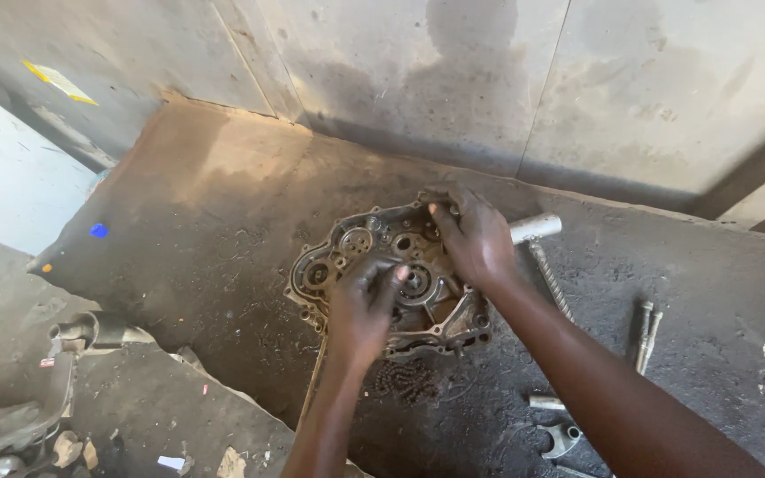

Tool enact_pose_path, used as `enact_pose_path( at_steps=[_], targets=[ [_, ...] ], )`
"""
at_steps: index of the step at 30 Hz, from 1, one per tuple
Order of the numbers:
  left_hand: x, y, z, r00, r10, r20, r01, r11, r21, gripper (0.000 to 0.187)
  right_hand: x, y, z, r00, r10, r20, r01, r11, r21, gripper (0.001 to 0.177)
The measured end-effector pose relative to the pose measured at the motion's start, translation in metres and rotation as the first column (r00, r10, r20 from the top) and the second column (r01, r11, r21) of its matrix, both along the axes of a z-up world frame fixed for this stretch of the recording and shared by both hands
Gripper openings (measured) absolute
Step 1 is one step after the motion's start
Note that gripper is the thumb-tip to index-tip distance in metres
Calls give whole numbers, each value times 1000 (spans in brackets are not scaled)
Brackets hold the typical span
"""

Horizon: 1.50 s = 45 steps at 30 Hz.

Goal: The person uses a hammer and a metal punch to tap and remove a cylindrical component from an engine cylinder head. They then use a large mallet to strike a threaded rod inserted into the head, likely to dislodge a stuck part. The task involves repeated striking and repositioning of the tools on the engine block.

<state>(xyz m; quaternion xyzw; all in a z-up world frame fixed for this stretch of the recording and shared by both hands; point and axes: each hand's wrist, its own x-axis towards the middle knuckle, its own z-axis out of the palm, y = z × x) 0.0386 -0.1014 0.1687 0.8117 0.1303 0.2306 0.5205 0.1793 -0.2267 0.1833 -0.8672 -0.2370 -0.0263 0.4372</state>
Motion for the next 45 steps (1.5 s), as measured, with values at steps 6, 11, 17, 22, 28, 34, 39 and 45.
enact_pose_path(
  at_steps=[6, 11, 17, 22, 28, 34, 39, 45],
  targets=[
    [5, -7, 7, 996, -71, -45, 81, 959, 272, 13, -3, 1, 7, 1000, -4, -3, 4, 1000, 22, 28],
    [10, -13, -6, 1000, 18, -19, -12, 958, 286, 12, 1, 0, 1, 1000, 5, -3, -5, 1000, 16, 28],
    [12, -19, 1, 993, 98, -62, -86, 981, 176, 17, -2, -1, 4, 1000, 13, 7, -13, 1000, 15, 31],
    [10, -15, 2, 989, 144, -42, -141, 988, 69, 18, -2, 0, 2, 1000, 6, 8, -6, 1000, 26, 31],
    [-9, -11, 11, 996, 84, -10, -85, 992, -98, 26, 2, -1, -3, 1000, 4, -18, -4, 1000, 10, 32],
    [1, -5, -7, 994, 28, 101, -25, 999, -29, 36, -4, 0, 8, 1000, 12, 6, -12, 1000, -5, 35],
    [-5, -9, 6, 988, -89, 127, 59, 973, 225, 27, -5, -2, 15, 999, 28, -20, -28, 1000, -9, 35],
    [-5, -9, 2, 977, -70, 203, 41, 989, 145, 23, -8, 1, 16, 1000, 2, -23, -3, 1000, -24, 35]
  ],
)
